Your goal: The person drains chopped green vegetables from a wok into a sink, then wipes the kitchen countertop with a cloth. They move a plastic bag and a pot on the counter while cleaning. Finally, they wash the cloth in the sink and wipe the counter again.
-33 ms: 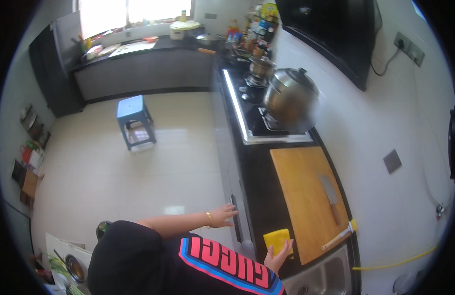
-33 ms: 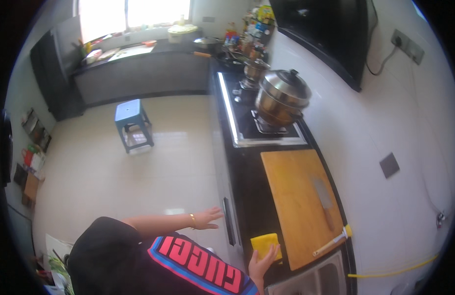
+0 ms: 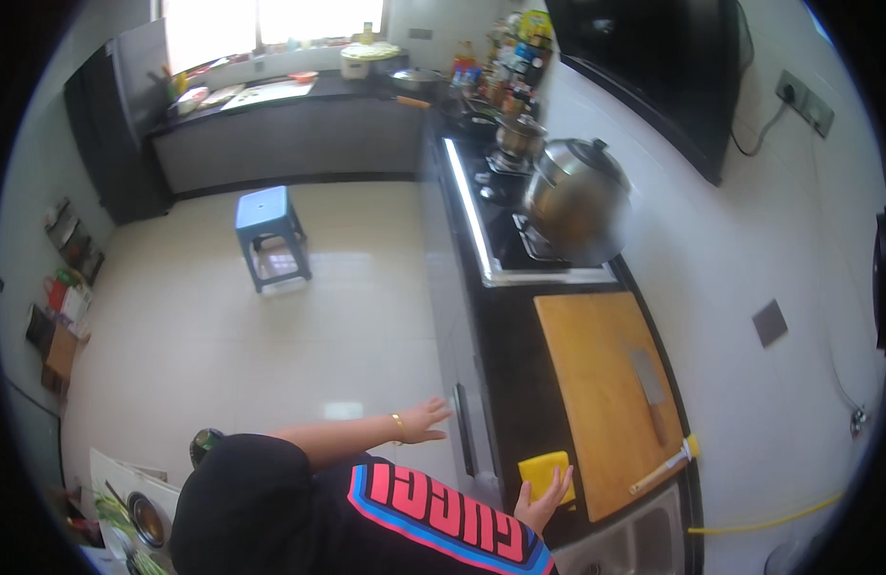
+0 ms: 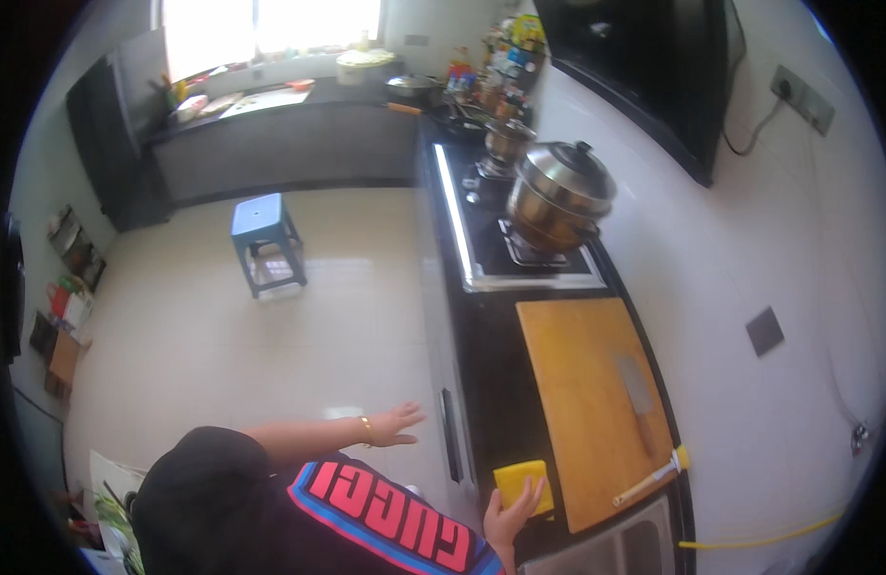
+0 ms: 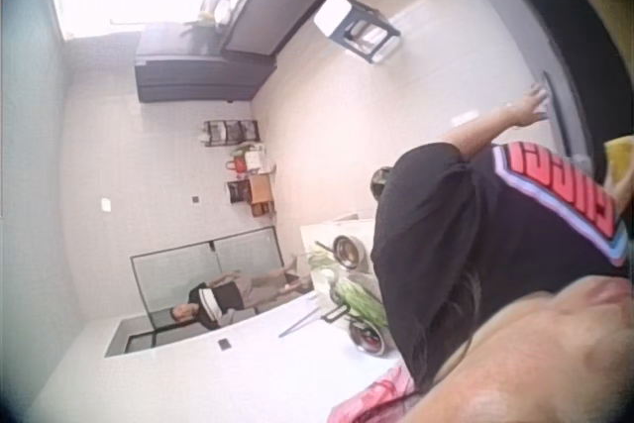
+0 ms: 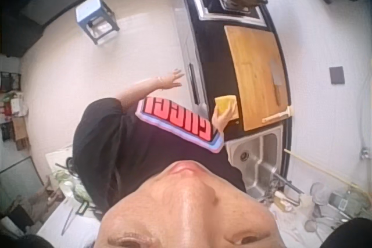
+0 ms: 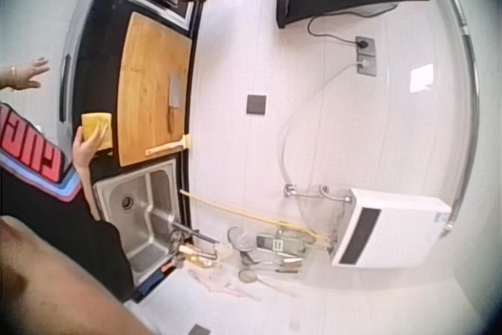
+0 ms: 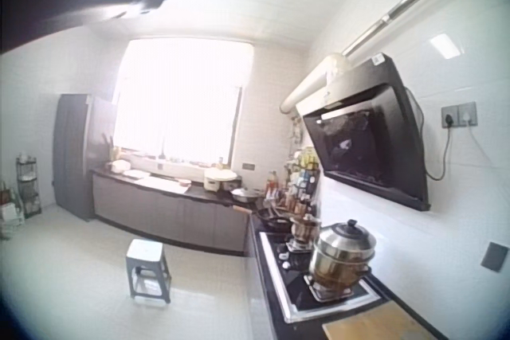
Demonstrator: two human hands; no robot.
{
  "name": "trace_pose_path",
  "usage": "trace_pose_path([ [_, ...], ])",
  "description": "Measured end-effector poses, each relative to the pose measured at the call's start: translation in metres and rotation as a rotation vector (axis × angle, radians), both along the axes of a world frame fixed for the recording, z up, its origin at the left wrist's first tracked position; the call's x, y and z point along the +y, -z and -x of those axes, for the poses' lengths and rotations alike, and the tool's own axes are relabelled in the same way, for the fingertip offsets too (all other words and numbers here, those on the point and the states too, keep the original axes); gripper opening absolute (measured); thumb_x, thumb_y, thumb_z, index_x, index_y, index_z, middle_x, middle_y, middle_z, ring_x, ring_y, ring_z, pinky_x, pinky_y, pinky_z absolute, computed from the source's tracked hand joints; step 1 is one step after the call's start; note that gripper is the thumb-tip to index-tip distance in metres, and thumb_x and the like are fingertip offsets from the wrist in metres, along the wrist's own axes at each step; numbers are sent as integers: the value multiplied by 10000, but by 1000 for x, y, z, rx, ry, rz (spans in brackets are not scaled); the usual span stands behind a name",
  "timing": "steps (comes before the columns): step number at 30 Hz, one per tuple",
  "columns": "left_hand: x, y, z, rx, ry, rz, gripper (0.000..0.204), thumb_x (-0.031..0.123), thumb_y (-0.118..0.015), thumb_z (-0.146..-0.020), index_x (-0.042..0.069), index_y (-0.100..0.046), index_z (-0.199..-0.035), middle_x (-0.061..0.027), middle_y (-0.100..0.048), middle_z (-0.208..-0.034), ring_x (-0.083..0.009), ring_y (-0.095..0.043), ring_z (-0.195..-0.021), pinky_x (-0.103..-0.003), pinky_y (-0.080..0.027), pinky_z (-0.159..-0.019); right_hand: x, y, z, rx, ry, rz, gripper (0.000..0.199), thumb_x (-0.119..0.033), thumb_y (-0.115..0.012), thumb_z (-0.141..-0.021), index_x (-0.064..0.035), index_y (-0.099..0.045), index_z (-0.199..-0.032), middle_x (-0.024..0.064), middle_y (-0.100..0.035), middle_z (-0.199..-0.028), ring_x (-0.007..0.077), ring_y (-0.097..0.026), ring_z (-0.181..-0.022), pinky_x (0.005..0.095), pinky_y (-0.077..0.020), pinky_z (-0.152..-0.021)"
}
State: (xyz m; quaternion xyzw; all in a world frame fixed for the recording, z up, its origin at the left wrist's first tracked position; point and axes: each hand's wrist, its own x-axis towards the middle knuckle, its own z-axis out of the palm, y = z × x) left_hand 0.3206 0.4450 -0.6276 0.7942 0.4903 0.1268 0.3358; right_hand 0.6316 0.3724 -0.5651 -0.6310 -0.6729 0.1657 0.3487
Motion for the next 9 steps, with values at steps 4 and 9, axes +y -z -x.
trace_pose_path([
  [4,-72,-2,123,60,-375,249,634,460,-462,-863,33,-333,-1313,-260,-279,-1355,-409,-252,-1264,-446,-254,-1034,10,14,65,59,-204,137,479,-151,-604,-783,-9,-428,-1205,215,-282,-1357,363,-319,-1236,404,-311,-989],
  [9,-203,44,204,29,-528,455,697,540,-420,-852,80,-283,-1357,-233,-267,-1378,-393,-228,-1283,-424,-243,-1045,39,125,105,-96,-648,332,367,-194,-614,-781,-18,-542,-1095,199,-481,-1208,330,-470,-1120,382,-387,-924],
])
